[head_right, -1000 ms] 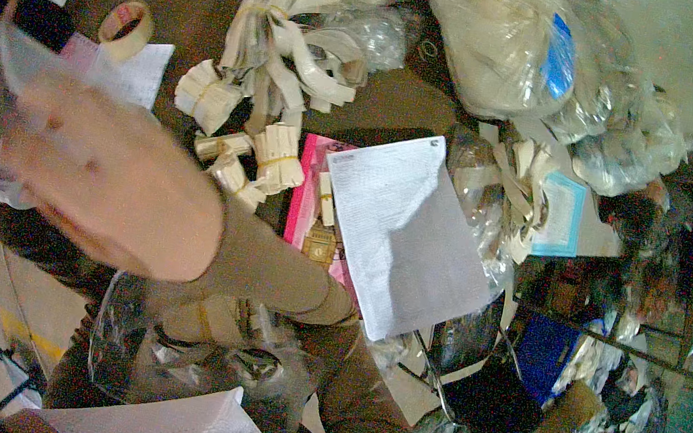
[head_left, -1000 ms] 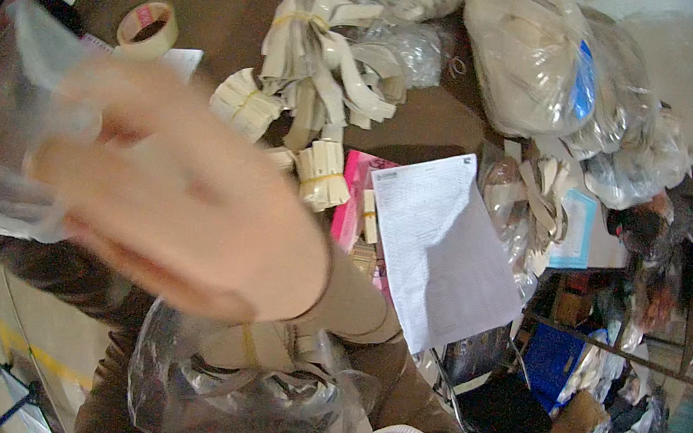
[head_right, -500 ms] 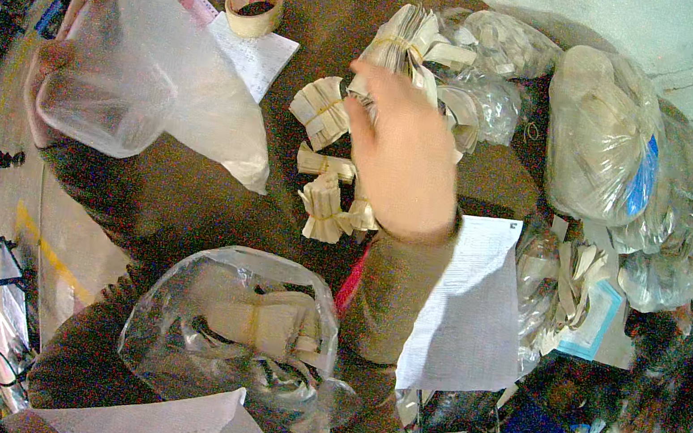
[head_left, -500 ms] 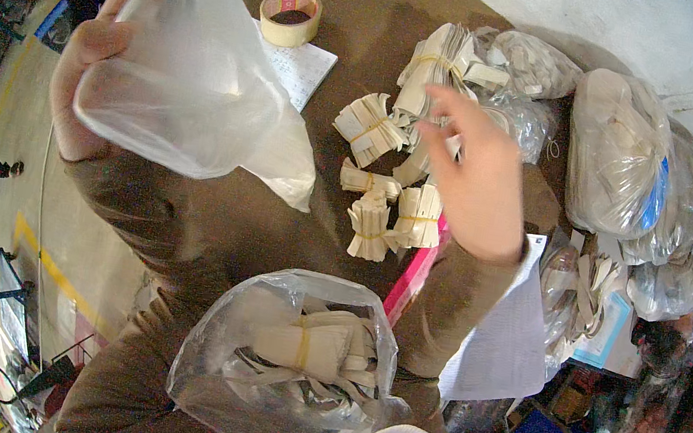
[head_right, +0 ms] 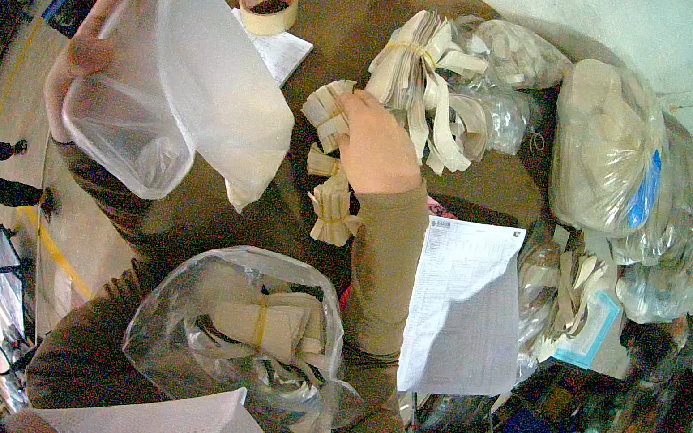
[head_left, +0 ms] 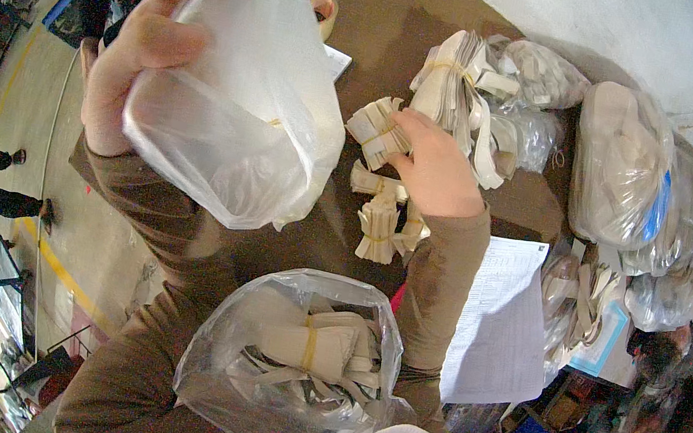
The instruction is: The person bundles flat beige items with rubber bands, then places the bundles into small plastic bags. They seal the bags and set them on the table. Another person is visible at the same table, but the camera wearer continues packing the bundles.
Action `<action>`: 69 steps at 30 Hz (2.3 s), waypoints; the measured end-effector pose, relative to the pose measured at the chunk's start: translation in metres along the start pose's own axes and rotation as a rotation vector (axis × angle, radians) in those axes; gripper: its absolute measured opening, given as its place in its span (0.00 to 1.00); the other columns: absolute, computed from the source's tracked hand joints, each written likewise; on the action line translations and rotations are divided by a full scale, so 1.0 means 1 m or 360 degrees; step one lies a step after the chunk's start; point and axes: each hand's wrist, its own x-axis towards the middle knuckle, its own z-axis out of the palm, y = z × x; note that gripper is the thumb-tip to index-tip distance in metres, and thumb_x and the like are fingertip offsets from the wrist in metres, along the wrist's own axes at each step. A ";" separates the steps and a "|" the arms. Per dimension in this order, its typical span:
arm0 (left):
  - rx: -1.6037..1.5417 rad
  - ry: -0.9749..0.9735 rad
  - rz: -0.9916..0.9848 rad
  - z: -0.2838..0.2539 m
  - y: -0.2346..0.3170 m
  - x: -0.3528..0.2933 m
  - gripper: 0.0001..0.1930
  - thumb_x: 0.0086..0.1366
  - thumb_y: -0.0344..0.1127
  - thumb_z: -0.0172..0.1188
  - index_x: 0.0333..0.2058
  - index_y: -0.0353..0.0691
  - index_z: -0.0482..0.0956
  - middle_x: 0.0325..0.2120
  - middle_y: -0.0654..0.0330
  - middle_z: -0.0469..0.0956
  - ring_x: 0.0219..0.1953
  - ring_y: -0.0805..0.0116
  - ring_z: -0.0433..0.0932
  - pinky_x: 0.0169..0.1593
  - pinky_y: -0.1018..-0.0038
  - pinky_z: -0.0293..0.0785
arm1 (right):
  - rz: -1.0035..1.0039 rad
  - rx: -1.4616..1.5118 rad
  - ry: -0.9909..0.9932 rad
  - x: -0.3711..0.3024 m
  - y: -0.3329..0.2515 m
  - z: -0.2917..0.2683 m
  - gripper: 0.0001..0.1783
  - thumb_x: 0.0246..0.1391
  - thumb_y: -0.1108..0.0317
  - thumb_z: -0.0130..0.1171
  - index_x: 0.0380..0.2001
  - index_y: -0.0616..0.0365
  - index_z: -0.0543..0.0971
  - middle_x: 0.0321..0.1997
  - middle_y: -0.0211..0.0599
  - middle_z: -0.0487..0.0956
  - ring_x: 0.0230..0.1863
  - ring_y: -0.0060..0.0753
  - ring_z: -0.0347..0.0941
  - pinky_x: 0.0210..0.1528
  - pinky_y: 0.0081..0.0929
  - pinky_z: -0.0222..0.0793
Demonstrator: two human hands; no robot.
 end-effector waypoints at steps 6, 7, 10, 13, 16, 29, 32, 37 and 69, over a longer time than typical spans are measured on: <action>-0.0037 -0.0090 -0.0074 0.000 0.000 -0.001 0.45 0.52 0.47 0.58 0.64 0.26 0.52 0.66 0.46 0.53 0.64 0.58 0.59 0.65 0.66 0.53 | 0.0368 -0.0179 -0.0109 0.016 -0.008 0.025 0.37 0.45 0.61 0.63 0.58 0.61 0.66 0.46 0.58 0.75 0.49 0.59 0.72 0.51 0.43 0.68; -0.0026 -0.0124 -0.0092 0.000 -0.003 -0.002 0.45 0.52 0.46 0.59 0.64 0.26 0.51 0.66 0.46 0.52 0.64 0.58 0.59 0.65 0.66 0.53 | 0.0492 -0.0233 -0.0152 0.020 -0.021 0.016 0.38 0.43 0.59 0.64 0.58 0.60 0.66 0.45 0.58 0.76 0.48 0.59 0.73 0.49 0.43 0.69; 0.0065 -0.0206 -0.0129 -0.002 -0.004 -0.001 0.42 0.54 0.41 0.58 0.63 0.26 0.52 0.66 0.46 0.52 0.64 0.60 0.60 0.65 0.67 0.54 | 0.0556 -0.0363 -0.0228 0.023 -0.025 0.007 0.38 0.41 0.56 0.66 0.56 0.61 0.69 0.41 0.56 0.78 0.44 0.59 0.75 0.46 0.44 0.71; 0.0112 -0.0230 -0.0088 -0.007 -0.010 0.000 0.37 0.57 0.35 0.57 0.63 0.27 0.54 0.66 0.48 0.53 0.64 0.61 0.60 0.64 0.68 0.54 | 0.0444 -0.0372 -0.0263 0.017 -0.020 -0.006 0.36 0.39 0.52 0.67 0.51 0.62 0.73 0.39 0.55 0.79 0.43 0.58 0.76 0.46 0.44 0.71; 0.0175 -0.0113 -0.0236 -0.008 -0.006 -0.007 0.31 0.58 0.27 0.55 0.61 0.32 0.58 0.65 0.50 0.54 0.64 0.62 0.60 0.65 0.68 0.53 | 0.0279 -0.0345 -0.0122 -0.005 -0.017 -0.032 0.33 0.40 0.55 0.68 0.49 0.63 0.75 0.39 0.53 0.80 0.42 0.49 0.78 0.45 0.38 0.72; 0.0214 -0.0046 -0.0080 0.008 -0.017 0.003 0.35 0.47 0.18 0.45 0.59 0.36 0.59 0.59 0.57 0.62 0.56 0.70 0.62 0.59 0.73 0.55 | -0.0377 0.2619 0.0512 -0.020 -0.038 -0.050 0.29 0.60 0.60 0.54 0.60 0.61 0.63 0.60 0.44 0.69 0.57 0.37 0.69 0.55 0.32 0.69; 0.0197 -0.0074 -0.0053 0.015 -0.020 0.005 0.36 0.47 0.18 0.44 0.60 0.36 0.58 0.60 0.56 0.62 0.61 0.68 0.62 0.59 0.73 0.56 | -0.0410 0.3652 -0.0315 -0.016 -0.046 -0.031 0.30 0.62 0.51 0.49 0.62 0.55 0.62 0.59 0.41 0.70 0.56 0.38 0.70 0.54 0.39 0.71; 0.0006 -0.0110 0.0088 0.015 -0.025 0.006 0.35 0.48 0.14 0.42 0.58 0.38 0.58 0.58 0.57 0.60 0.61 0.72 0.58 0.36 0.84 0.69 | -0.0051 0.3473 -0.0561 -0.008 -0.091 -0.025 0.29 0.62 0.50 0.45 0.62 0.53 0.63 0.61 0.40 0.69 0.58 0.39 0.68 0.60 0.45 0.63; -0.0096 0.0333 0.0203 0.019 -0.005 0.003 0.27 0.48 0.16 0.45 0.49 0.42 0.59 0.62 0.39 0.56 0.12 0.89 0.58 0.15 0.88 0.52 | -0.0788 0.0141 0.0249 -0.035 -0.080 -0.055 0.38 0.43 0.85 0.58 0.61 0.57 0.64 0.51 0.49 0.75 0.50 0.47 0.74 0.47 0.32 0.71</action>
